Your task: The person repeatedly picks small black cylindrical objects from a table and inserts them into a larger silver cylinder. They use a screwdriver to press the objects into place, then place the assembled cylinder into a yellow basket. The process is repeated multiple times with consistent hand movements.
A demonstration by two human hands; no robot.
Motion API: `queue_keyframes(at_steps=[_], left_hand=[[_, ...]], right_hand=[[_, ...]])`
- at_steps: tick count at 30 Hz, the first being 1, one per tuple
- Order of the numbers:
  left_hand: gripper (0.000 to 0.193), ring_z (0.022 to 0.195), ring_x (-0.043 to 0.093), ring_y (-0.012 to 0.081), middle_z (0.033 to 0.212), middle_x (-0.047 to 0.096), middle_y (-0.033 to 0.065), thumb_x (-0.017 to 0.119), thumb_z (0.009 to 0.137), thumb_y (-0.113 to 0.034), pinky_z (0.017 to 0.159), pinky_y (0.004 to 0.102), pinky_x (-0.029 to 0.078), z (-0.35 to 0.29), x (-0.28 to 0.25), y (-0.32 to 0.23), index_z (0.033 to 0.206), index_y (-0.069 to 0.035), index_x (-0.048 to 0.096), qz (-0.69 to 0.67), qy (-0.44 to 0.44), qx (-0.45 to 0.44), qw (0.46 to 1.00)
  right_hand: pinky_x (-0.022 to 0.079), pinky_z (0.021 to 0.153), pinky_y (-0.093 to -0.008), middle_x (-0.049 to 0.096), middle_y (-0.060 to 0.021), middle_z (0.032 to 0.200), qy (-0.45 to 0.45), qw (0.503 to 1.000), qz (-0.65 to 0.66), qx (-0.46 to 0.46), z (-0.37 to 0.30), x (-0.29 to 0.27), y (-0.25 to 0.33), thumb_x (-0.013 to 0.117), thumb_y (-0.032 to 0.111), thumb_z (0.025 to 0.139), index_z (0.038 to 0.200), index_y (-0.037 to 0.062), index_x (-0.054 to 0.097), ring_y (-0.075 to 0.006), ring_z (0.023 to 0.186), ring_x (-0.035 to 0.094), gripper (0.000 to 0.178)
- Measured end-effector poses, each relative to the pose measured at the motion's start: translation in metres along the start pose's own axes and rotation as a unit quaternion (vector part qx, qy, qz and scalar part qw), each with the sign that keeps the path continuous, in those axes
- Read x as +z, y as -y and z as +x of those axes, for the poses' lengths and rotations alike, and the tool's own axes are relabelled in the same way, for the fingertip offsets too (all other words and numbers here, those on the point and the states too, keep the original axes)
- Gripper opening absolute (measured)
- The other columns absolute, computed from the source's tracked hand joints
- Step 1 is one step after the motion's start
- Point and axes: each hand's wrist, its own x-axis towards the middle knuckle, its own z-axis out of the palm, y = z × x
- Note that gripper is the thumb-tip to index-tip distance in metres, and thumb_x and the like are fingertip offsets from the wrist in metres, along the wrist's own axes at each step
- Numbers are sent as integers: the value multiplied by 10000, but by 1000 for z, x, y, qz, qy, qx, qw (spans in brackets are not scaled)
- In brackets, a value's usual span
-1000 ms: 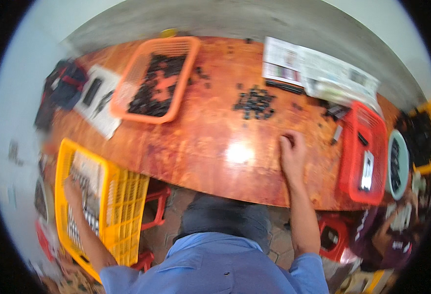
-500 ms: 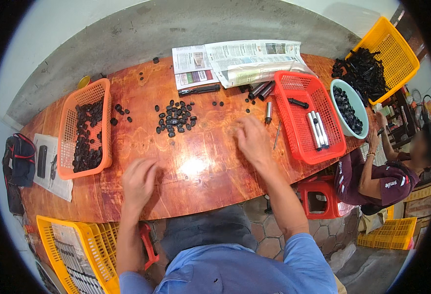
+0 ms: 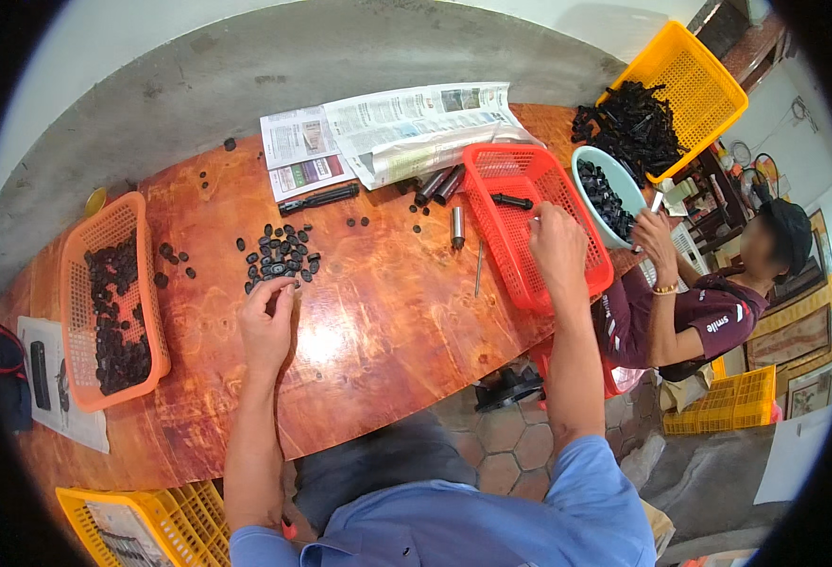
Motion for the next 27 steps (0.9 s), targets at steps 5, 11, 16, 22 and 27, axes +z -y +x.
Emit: queue_keyframes(at_steps=[5, 11, 16, 22, 27], left_hand=[[132, 756, 666, 153, 890, 695, 88, 651, 942, -63, 687, 276, 508, 3, -1, -14, 1011, 27, 719, -10, 28, -2, 1000], [140, 773, 653, 153, 896, 680, 89, 651, 946, -74, 693, 281, 502, 2, -2, -5, 1016, 27, 720, -22, 24, -20, 999], [142, 769, 642, 168, 872, 672, 91, 659, 940, -80, 690, 299, 504, -2, 0, 0, 1020, 15, 727, -61, 25, -25, 997], [110, 780, 625, 202, 838, 662, 93, 680, 894, -46, 701, 317, 482, -5, -1, -6, 982, -1, 729, 9, 46, 61, 997], [216, 806, 653, 145, 946, 691, 85, 650, 963, -96, 714, 286, 547, -15, -6, 1, 1149, 9, 684, -274, 131, -129, 944]], right_hand=[[567, 801, -513, 721, -236, 953, 233, 961, -106, 104, -11, 38, -63, 639, 172, 870, 1018, -3, 699, -407, 909, 713, 236], [551, 868, -528, 712, -268, 1015, 242, 963, -52, 110, -18, 39, -45, 652, 163, 856, 1046, -31, 660, -430, 989, 693, 271], [536, 903, -527, 688, -300, 1083, 213, 968, -39, 131, -24, 52, -55, 667, 149, 835, 1153, -42, 576, -458, 1024, 675, 382], [532, 862, -534, 702, -286, 986, 225, 963, -50, 138, -23, 40, -55, 747, 240, 806, 1169, -5, 587, -453, 988, 679, 466], [564, 738, -434, 714, -213, 952, 54, 978, 197, 53, -23, -40, 30, 659, 98, 894, 1163, -12, 579, -313, 846, 714, 301]])
